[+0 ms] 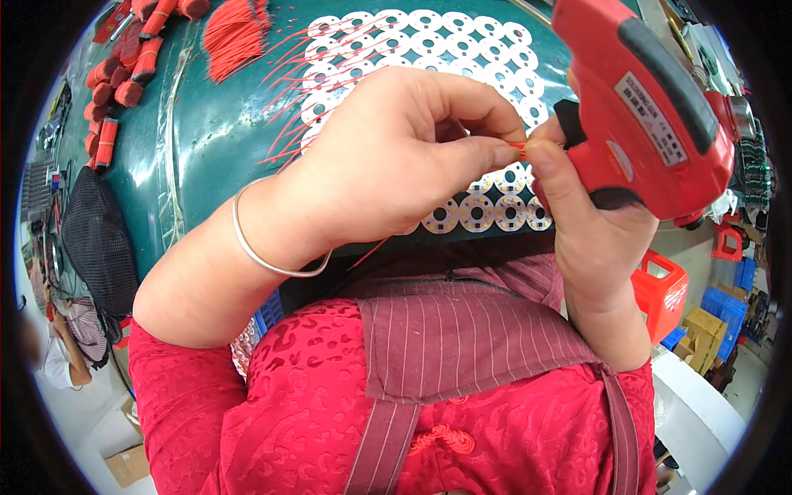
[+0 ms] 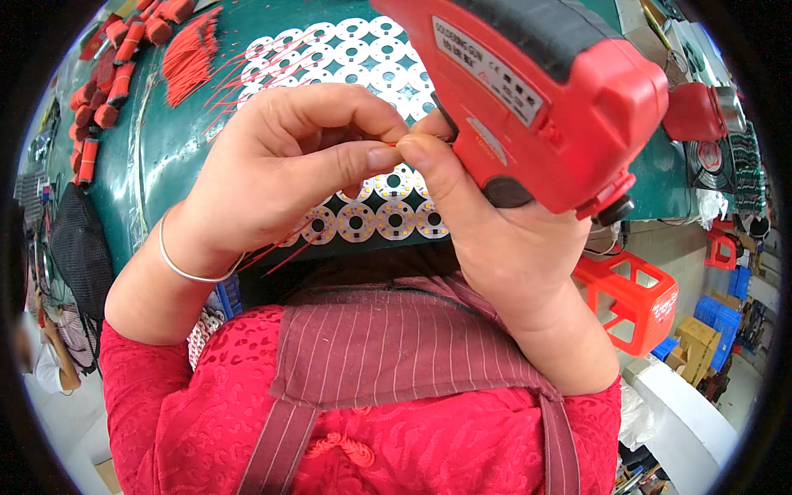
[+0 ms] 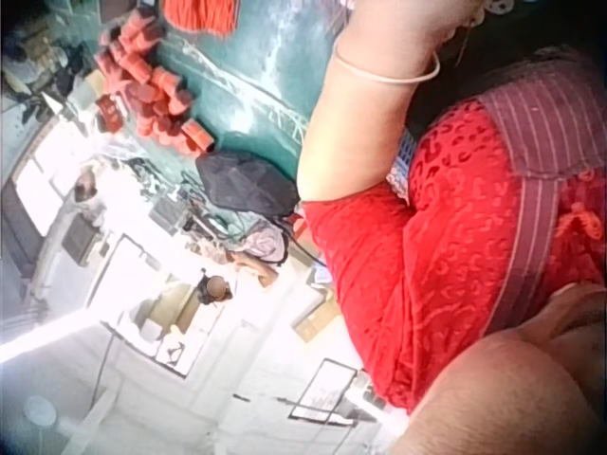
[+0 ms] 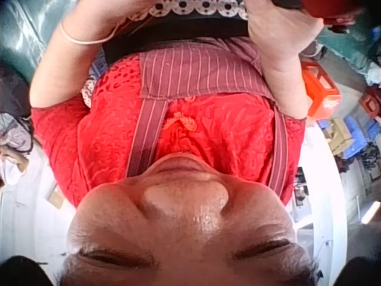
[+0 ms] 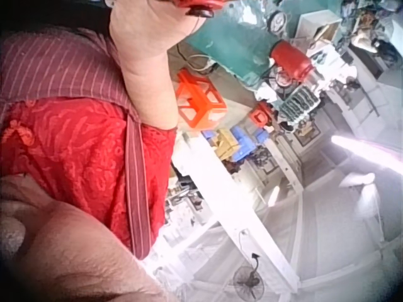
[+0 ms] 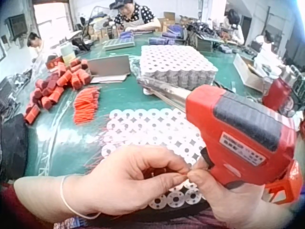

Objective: Applying adhesive to secure wires on an array of circular components.

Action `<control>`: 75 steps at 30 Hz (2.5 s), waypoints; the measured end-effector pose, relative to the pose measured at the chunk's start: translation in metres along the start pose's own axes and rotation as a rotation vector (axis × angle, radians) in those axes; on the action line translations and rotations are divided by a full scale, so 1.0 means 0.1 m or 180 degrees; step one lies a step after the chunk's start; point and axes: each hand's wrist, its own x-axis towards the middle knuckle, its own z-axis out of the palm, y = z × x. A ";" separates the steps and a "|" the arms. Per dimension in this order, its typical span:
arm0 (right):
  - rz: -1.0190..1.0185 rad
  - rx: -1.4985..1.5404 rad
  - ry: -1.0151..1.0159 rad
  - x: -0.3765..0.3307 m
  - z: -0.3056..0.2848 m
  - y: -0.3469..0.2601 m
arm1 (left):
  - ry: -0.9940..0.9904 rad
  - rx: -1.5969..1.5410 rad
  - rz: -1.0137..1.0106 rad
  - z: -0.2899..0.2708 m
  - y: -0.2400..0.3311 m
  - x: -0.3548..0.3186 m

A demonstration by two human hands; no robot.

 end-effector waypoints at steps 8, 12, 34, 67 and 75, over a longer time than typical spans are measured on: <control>-0.0137 0.0150 0.0134 -0.03 0.03 0.04 | 0.0096 0.0110 -0.0135 0.04 0.03 -0.03; -0.0029 0.0081 0.0124 -0.04 0.02 0.02 | 0.0084 0.0262 -0.0059 0.05 0.05 -0.02; 0.0441 0.0284 0.0281 0.00 -0.09 -0.01 | 0.0480 0.2294 0.1089 -0.10 0.12 0.05; 0.1225 0.0566 0.0382 0.20 -0.14 -0.03 | 0.0941 0.4493 0.1770 -0.65 -0.04 0.48; 0.1114 0.0459 0.0065 0.21 -0.17 0.10 | 0.1052 0.4536 0.1934 -0.69 -0.13 0.51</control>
